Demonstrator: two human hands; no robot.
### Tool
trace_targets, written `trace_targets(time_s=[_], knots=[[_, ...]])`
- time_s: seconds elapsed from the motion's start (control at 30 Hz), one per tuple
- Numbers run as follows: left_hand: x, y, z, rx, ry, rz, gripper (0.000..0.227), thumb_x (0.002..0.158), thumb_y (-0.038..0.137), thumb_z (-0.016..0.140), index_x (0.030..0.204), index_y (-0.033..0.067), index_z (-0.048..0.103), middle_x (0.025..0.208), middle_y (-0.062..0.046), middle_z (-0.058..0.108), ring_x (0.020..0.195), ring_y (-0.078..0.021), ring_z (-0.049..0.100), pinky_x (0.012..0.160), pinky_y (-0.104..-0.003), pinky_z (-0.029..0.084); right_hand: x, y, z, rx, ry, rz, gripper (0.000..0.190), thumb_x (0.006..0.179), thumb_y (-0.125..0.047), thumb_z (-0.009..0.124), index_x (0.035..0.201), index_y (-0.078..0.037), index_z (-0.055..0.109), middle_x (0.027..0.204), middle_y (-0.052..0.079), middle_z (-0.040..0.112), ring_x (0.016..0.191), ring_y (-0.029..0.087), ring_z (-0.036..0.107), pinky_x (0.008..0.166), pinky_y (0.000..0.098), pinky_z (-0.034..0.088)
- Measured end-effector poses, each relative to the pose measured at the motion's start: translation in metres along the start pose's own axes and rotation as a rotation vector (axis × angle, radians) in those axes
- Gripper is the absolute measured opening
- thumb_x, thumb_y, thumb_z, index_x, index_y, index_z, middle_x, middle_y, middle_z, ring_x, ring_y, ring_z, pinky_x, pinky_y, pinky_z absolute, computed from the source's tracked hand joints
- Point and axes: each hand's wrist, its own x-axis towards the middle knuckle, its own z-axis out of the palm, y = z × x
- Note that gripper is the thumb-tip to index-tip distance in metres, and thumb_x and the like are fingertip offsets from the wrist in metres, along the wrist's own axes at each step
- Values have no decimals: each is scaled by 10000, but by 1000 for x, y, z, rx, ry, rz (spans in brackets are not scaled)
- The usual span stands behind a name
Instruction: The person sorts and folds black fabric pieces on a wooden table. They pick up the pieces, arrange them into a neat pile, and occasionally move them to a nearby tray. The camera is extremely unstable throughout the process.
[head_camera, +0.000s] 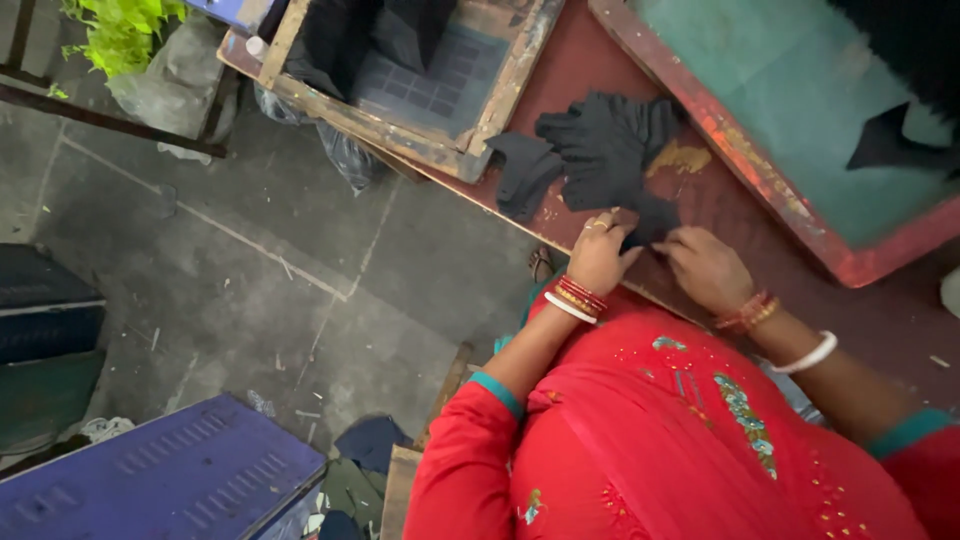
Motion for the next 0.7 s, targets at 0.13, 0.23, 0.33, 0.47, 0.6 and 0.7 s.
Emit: trace_targets(time_s=[0.13, 0.23, 0.33, 0.47, 0.6, 0.7], knots=[[0, 7, -25, 4, 37, 119, 403, 828, 212, 795, 1161, 2, 709, 1206, -194, 657, 1121, -400, 610, 998, -474, 515, -29, 8, -16, 38, 21, 130, 256, 872, -33, 665, 1096, -109, 763, 1074, 88, 693, 1032, 292, 683, 896, 398, 566], [12, -4, -82, 33, 230, -16, 329, 848, 244, 805, 1089, 33, 735, 1078, -155, 695, 1071, -353, 637, 966, -467, 515, -31, 12, -31, 32, 148, 201, 181, 955, -49, 695, 1118, -89, 764, 1110, 101, 688, 1044, 294, 683, 933, 390, 561], [27, -64, -118, 82, 523, -160, 351, 840, 270, 809, 1087, 31, 739, 1080, -174, 675, 1021, -346, 647, 920, -435, 520, -31, 13, -29, 48, 137, 247, 193, 927, -46, 720, 1110, -75, 775, 1102, 110, 694, 1021, 305, 690, 903, 392, 559], [36, -33, -136, 326, 611, -25, 462, 722, 316, 833, 1054, 10, 734, 1007, -182, 672, 961, -390, 631, 910, -476, 477, -23, 9, -27, 120, 165, 263, 188, 936, -55, 716, 1116, -82, 766, 1097, 105, 692, 1016, 291, 693, 881, 379, 559], [18, -2, -71, 65, 121, 16, 360, 817, 304, 814, 1097, 84, 765, 986, -121, 687, 977, -343, 649, 943, -476, 498, -19, 13, -24, 30, 157, 238, 183, 936, -66, 730, 1112, -97, 771, 1099, 103, 692, 1020, 299, 686, 896, 394, 562], [4, 12, -37, 19, -18, 98, 398, 801, 265, 782, 1144, 65, 758, 1044, -153, 664, 998, -368, 626, 936, -478, 510, -10, 7, -17, 23, 133, 188, 198, 903, -64, 734, 1092, -105, 777, 1077, 96, 689, 1001, 301, 682, 882, 398, 564]])
